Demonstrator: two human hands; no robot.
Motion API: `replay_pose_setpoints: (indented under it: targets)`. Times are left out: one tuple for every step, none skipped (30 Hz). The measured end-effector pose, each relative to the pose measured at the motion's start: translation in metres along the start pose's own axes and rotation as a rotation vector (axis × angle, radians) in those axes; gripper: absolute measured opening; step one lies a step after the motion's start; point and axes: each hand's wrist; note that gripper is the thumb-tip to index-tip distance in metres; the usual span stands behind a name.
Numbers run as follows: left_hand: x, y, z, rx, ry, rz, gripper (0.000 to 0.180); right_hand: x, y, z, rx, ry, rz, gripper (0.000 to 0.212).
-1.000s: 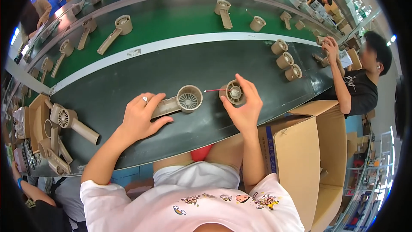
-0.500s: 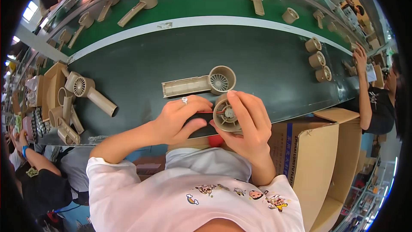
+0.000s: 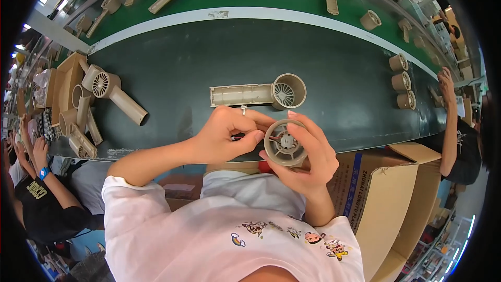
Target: The person assembles portable fans by hand on a factory production conveyor belt, attaching fan motors and wires into fan casings and securing them with a small screwdriver.
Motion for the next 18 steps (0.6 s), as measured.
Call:
replay_pose_setpoints:
  targets:
    - [0.002,0.000,0.003,0.004,-0.003,-0.009,0.018,0.000,-0.002,-0.001,-0.020,0.028,-0.005,0.053]
    - [0.003,0.001,0.006,0.012,-0.097,0.003,0.020,0.001,-0.003,-0.003,-0.039,0.056,-0.010,0.051]
    - [0.003,0.001,0.008,0.019,-0.190,0.014,0.021,0.002,-0.002,-0.004,-0.040,0.060,-0.001,0.051]
    - [0.001,0.000,0.003,0.093,-0.316,-0.006,0.025,0.004,-0.001,-0.006,-0.037,0.052,0.016,0.052]
    - [0.001,-0.001,0.005,0.094,-0.320,-0.016,0.025,0.005,0.001,-0.007,-0.033,0.043,0.034,0.052]
    - [0.001,-0.001,0.006,0.117,-0.337,-0.014,0.026,0.005,0.001,-0.007,-0.036,0.043,0.041,0.052]
    - [0.001,-0.001,0.007,0.140,-0.354,-0.014,0.026,0.005,0.001,-0.006,-0.053,0.025,0.041,0.050]
    - [0.002,0.000,0.008,0.142,-0.360,-0.018,0.026,0.004,0.000,-0.006,-0.070,0.007,0.042,0.048]
    - [0.001,0.000,0.008,0.141,-0.371,-0.028,0.026,0.005,0.000,-0.006,-0.074,0.006,0.050,0.048]
    - [0.001,0.001,0.008,0.139,-0.382,-0.037,0.025,0.004,0.001,-0.007,-0.066,0.018,0.047,0.048]
    - [0.001,0.000,0.007,0.145,-0.378,-0.034,0.024,0.005,0.001,-0.009,-0.058,0.030,0.044,0.047]
    - [0.001,0.001,0.007,0.146,-0.385,-0.037,0.024,0.005,0.000,-0.010,-0.059,0.029,0.051,0.047]
    - [0.001,0.001,0.005,0.162,-0.391,-0.035,0.024,0.006,-0.001,-0.012,-0.053,0.070,0.041,0.047]
    - [0.001,0.002,0.004,0.178,-0.398,-0.032,0.023,0.006,-0.002,-0.014,-0.048,0.110,0.031,0.047]
    - [0.001,0.002,0.004,0.178,-0.402,-0.036,0.023,0.006,-0.002,-0.016,-0.048,0.111,0.036,0.047]
    - [0.002,0.002,0.005,0.173,-0.385,-0.012,0.026,0.007,-0.002,-0.019,-0.078,0.177,0.019,0.047]
    - [0.003,0.002,0.005,0.169,-0.368,0.012,0.029,0.007,-0.003,-0.020,-0.108,0.243,0.002,0.048]
    - [0.003,0.002,0.006,0.169,-0.371,0.010,0.029,0.006,-0.005,-0.019,-0.143,0.278,-0.031,0.047]
Point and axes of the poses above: each hand's wrist, its own y-axis towards the middle knuckle, its own x-axis out of the back of the hand, z = x × y, and after that the axes turned 7 degrees about -z, right-handed
